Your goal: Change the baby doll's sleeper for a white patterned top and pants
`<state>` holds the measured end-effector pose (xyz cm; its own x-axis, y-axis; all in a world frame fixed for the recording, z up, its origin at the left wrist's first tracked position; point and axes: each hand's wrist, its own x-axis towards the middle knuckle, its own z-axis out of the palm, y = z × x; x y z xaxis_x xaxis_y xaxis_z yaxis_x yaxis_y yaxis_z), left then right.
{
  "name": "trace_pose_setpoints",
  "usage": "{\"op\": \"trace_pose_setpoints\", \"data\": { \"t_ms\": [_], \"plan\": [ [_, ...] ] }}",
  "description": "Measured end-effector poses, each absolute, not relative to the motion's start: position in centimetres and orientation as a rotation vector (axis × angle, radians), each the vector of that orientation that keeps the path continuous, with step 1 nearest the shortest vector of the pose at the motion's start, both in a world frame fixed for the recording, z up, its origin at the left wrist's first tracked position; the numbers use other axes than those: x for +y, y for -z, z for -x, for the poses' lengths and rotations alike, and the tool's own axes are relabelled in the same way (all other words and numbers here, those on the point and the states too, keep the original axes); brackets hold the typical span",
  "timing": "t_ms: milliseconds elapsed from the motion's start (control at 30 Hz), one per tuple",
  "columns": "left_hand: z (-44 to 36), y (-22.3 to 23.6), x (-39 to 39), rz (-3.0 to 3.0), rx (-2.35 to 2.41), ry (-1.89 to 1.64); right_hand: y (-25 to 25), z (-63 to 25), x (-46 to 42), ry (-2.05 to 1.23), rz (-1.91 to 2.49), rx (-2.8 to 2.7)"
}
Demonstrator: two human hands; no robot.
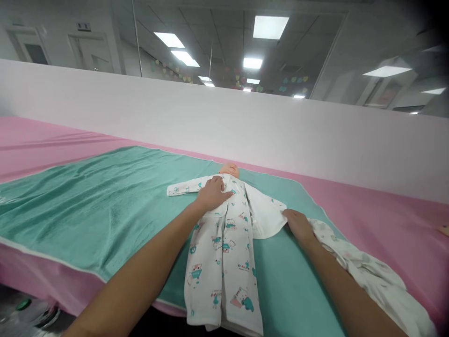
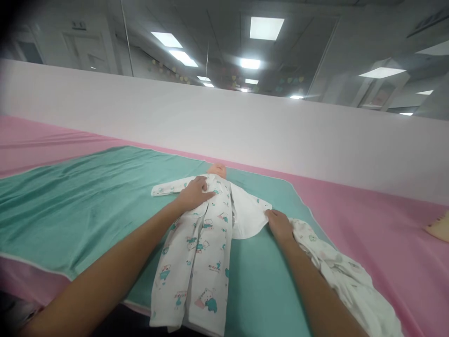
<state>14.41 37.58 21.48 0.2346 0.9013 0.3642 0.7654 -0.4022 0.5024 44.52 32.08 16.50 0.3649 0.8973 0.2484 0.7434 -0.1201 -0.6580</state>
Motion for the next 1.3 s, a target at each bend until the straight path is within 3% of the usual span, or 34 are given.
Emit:
{"op": "trace_pose_setpoints", "data": {
  "t_ms": [233, 567, 800, 933, 1133, 1300],
  "plan": [
    [-14.1, -21.7, 37.9, -2.347, 1.766, -0.928, -16.2, -43.1, 32.1, -0.124, 2.184, -1.715],
    [-3.5, -19.8, 42.3, -1.631, 2.446, -0.918, -15.3, -43.8, 32.2, -0.04, 2.199, -1.757],
    [-7.9, -19.4, 41.4, -2.155, 2.221, -1.083, -17.4, -39.2, 32.0, 0.035, 1.549, -1.629],
    [-9.8, -19.0, 41.2, -2.387, 1.993, -0.894, -19.7, -32.0, 34.5, -0.003, 1.283, -1.854],
    [-8.8, -17.9, 42.3, -2.384, 2.04, -0.853, -23.0, -23.0, 41.7, 0.166, 1.561, -2.421],
    [-8.4, -17.2, 43.5, -2.347, 2.081, -0.898, -23.4, -19.3, 46.2, 0.124, 1.713, -2.659]
  ]
}}
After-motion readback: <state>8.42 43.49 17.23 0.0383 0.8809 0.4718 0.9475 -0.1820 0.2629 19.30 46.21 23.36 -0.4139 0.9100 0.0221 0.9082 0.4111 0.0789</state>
